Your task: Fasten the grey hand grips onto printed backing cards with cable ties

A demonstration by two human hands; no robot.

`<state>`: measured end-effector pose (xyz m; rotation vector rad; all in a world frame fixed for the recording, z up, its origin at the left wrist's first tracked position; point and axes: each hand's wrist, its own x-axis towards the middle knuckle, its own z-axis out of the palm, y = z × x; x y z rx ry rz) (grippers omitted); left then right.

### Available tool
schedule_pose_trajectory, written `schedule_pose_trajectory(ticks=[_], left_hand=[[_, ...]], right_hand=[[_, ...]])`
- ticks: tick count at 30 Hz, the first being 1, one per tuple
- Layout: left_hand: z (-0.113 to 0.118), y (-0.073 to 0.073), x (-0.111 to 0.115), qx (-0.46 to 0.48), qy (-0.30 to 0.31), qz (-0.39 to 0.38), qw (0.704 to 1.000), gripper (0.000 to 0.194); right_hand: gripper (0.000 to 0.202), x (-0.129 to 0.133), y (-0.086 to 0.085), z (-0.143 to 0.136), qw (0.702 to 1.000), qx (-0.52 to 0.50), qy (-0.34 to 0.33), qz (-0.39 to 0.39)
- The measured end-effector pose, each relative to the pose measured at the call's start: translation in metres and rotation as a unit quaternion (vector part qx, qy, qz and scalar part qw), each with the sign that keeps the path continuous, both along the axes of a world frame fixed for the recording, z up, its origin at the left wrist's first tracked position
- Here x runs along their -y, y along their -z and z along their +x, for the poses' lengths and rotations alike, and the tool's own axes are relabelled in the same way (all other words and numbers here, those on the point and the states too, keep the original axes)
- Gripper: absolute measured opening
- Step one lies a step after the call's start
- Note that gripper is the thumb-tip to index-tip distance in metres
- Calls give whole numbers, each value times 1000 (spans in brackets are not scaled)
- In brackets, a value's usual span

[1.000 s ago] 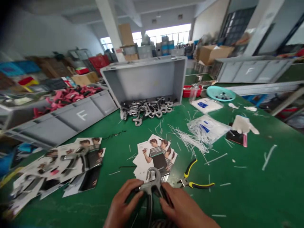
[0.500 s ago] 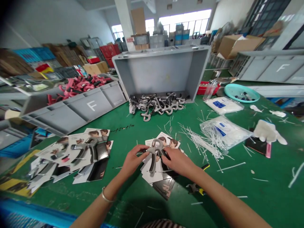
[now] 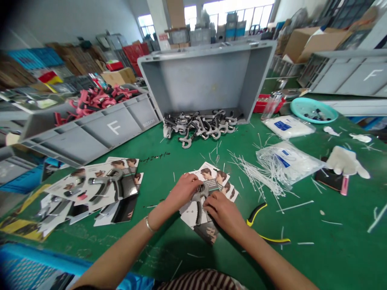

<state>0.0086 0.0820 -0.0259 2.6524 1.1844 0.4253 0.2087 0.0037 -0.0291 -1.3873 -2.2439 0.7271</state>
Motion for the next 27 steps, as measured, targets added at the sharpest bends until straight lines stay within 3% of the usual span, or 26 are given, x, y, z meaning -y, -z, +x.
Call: schedule_pose_trajectory(ticks=[4, 7, 10, 17, 19, 22, 27], left_hand=[[8, -11, -4, -96, 43, 41, 994, 12], [10, -14, -4, -119, 58, 51, 990, 11], [15, -13, -5, -120, 42, 52, 991, 15], [21, -13, 1, -159, 23, 45, 986, 18], [15, -10, 8, -124, 12, 21, 992, 18], [3, 1, 19, 15, -31, -53, 998, 16], [-7, 27, 31, 248, -107, -160, 949, 26]], right_hand=[[20, -6, 4, -4, 999, -28, -9, 12], [28, -3, 1, -2, 999, -23, -32, 20], [18, 0, 0, -1, 999, -22, -35, 21], [14, -24, 18, -10, 987, -154, 51, 7], [16, -31, 23, -11, 981, -180, 77, -3], [15, -37, 26, -11, 975, -191, 106, -22], [19, -35, 25, -12, 972, -203, 112, -27]])
